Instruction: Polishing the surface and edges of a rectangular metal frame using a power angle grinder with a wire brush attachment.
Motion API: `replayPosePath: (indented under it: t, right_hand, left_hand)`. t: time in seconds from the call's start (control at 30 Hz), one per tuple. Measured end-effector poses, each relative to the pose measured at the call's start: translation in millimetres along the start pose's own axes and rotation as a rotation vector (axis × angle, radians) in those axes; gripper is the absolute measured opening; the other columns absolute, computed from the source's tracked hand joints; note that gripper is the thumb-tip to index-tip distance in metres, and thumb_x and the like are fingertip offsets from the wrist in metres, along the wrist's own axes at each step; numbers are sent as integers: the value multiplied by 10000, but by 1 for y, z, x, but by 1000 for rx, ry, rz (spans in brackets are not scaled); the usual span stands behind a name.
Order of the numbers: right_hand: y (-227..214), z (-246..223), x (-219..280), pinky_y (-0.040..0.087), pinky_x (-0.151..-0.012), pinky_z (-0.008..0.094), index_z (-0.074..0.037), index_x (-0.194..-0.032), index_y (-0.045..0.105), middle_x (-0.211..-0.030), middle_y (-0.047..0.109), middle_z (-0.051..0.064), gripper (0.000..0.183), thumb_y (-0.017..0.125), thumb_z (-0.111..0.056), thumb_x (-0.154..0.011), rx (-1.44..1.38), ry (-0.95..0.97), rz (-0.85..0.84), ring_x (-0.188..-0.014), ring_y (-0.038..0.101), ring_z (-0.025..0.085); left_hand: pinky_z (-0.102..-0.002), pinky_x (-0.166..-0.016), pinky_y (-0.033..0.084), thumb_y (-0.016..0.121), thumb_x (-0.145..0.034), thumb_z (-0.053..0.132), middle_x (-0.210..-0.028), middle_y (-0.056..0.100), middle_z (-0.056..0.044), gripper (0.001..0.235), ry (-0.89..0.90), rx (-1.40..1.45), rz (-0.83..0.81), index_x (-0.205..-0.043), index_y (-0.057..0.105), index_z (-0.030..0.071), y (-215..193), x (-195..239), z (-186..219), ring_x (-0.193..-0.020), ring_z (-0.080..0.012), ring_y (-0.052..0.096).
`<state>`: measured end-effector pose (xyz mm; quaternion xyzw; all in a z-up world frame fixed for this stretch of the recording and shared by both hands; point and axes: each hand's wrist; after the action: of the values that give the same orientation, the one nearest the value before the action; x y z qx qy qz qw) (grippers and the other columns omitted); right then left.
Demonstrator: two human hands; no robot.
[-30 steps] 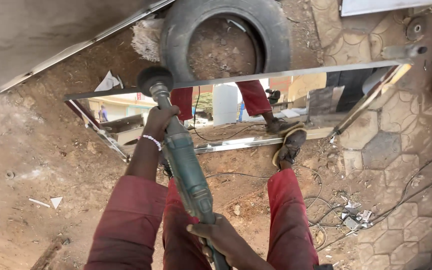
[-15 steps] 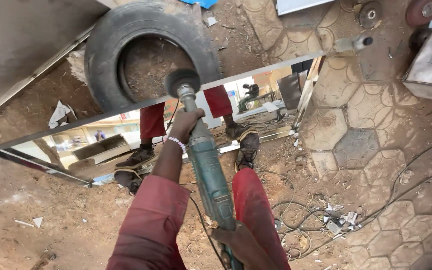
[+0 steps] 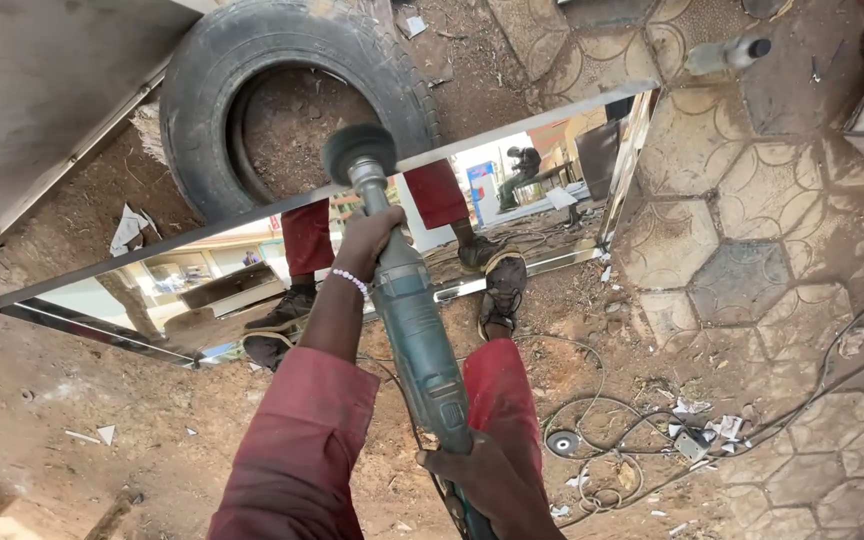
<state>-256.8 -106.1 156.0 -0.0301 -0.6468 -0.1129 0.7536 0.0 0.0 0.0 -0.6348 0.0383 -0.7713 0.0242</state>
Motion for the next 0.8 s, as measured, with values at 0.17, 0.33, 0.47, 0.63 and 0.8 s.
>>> replayPosePath:
  t: [0.17, 0.33, 0.47, 0.63, 0.8]
  right_hand:
    - [1, -3, 8, 336, -303, 276, -38, -852, 528, -588, 503, 74, 316, 833, -104, -905, -116, -49, -10, -358, 458, 152]
    - [-2, -23, 30, 322, -294, 325, 21, -977, 601, -588, 524, 138, 245, 805, -51, -862, -121, -68, 119, -323, 408, 202]
    - [7, -21, 23, 410, -309, 336, 41, -963, 580, -626, 571, 129, 304, 832, -94, -859, -106, -27, 54, -347, 456, 192]
    - [27, -23, 24, 341, -348, 274, -57, -919, 550, -602, 463, 54, 261, 807, -96, -891, -45, -44, 4, -401, 418, 146]
    - [5, -34, 30, 375, -315, 320, -8, -1002, 577, -658, 573, 113, 274, 804, -123, -901, -67, -16, 63, -363, 425, 172]
  left_hand:
    - [-338, -523, 598, 697, -756, 76, -954, 643, -153, 571, 23, 20, -26, -1260, 435, 19, 8, -19, -5, -613, -207, 672]
    - [-385, -516, 594, 676, -762, 61, -849, 645, -177, 496, 27, 107, -125, -1194, 431, 42, 35, -17, -1, -570, -247, 659]
    - [-335, -570, 616, 725, -755, 62, -970, 666, -172, 603, 16, 75, -71, -1290, 454, 0, 7, -39, -9, -621, -212, 676]
    - [-390, -511, 593, 669, -753, 120, -890, 654, -177, 615, -26, 60, 13, -1291, 386, 31, -25, -28, -3, -581, -229, 678]
    - [-347, -500, 607, 701, -751, 21, -998, 631, -200, 644, -25, 142, -74, -1309, 380, 20, 19, -49, 0, -565, -227, 670]
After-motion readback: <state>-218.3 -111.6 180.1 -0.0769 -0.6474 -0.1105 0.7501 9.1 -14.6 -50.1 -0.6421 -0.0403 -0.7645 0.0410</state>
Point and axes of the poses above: each hand's wrist, its own x-axis away from the middle knuckle, its own y-axis out of the palm, z = x × y
